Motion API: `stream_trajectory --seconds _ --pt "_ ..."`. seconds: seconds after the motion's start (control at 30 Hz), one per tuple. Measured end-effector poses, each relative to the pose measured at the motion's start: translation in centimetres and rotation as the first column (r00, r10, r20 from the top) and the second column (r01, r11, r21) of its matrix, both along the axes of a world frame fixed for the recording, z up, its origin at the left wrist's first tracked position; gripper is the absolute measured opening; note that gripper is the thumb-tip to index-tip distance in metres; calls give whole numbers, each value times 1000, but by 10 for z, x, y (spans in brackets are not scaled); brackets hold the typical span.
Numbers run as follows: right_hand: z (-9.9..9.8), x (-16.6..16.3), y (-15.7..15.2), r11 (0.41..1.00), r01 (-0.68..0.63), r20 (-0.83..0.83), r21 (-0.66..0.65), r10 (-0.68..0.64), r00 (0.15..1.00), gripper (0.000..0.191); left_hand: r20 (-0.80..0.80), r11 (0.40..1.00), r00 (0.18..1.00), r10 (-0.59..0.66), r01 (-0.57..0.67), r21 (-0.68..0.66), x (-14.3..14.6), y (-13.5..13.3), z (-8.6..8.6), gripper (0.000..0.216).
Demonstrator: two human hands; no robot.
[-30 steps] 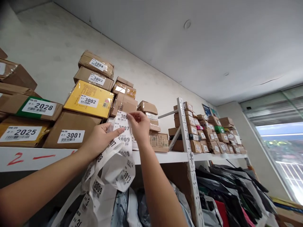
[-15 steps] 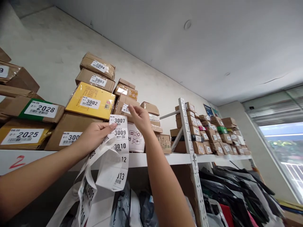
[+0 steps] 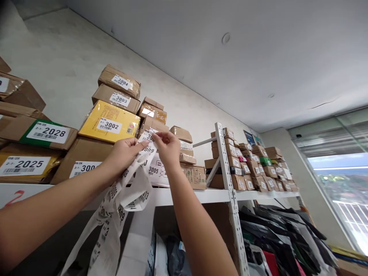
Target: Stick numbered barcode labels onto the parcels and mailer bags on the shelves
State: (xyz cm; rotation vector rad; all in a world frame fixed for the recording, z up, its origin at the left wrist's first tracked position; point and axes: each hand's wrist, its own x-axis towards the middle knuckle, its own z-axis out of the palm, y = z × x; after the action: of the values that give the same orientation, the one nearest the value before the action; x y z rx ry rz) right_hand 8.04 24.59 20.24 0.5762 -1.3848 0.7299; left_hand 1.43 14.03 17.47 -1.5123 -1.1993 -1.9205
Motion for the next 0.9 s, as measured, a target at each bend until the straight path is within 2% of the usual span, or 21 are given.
stream_trajectory --seconds 0.07,0.17,0.27,0.33,0.43,0.5,0.57,0.63,0.73,0.83,0.9 --pt "25 -3 -2 995 96 -29 30 -95 995 13 -4 1000 1000 1 -1 -20 -3 -3 2 34" --pt "77 -13 -4 964 266 -160 5 -262 952 10 -54 997 999 4 -8 -77 -5 -10 1 34" --pt "116 -16 -6 949 312 -136 -37 -314 940 15 -84 994 992 92 -96 -46 -6 -18 0 31" --pt "120 -9 -9 968 246 -6 44 -246 969 28 -98 989 984 149 -147 29 -8 -24 0 33" --pt "93 10 -13 962 125 251 241 -186 950 34 -112 977 974 199 -188 101 -14 -29 3 35" --pt "72 17 -16 963 105 265 248 -172 949 26 -129 983 977 168 -157 96 -17 -28 7 33" --pt "62 15 -17 973 126 157 194 -157 975 17 -122 992 986 115 -108 59 -17 -25 11 27" --pt "71 6 -14 971 189 -10 147 -189 982 10 -70 991 988 135 -135 9 -15 -21 14 25" --pt "105 -9 -3 945 324 -182 48 -311 933 6 -24 977 979 201 -202 -74 -11 -17 12 37" --pt "137 -19 8 879 476 -72 16 -474 877 4 -68 984 987 148 -154 -87 -11 -18 7 42" --pt "147 -22 11 805 591 -11 48 -591 807 7 -80 988 986 144 -148 -50 -14 -21 4 42"
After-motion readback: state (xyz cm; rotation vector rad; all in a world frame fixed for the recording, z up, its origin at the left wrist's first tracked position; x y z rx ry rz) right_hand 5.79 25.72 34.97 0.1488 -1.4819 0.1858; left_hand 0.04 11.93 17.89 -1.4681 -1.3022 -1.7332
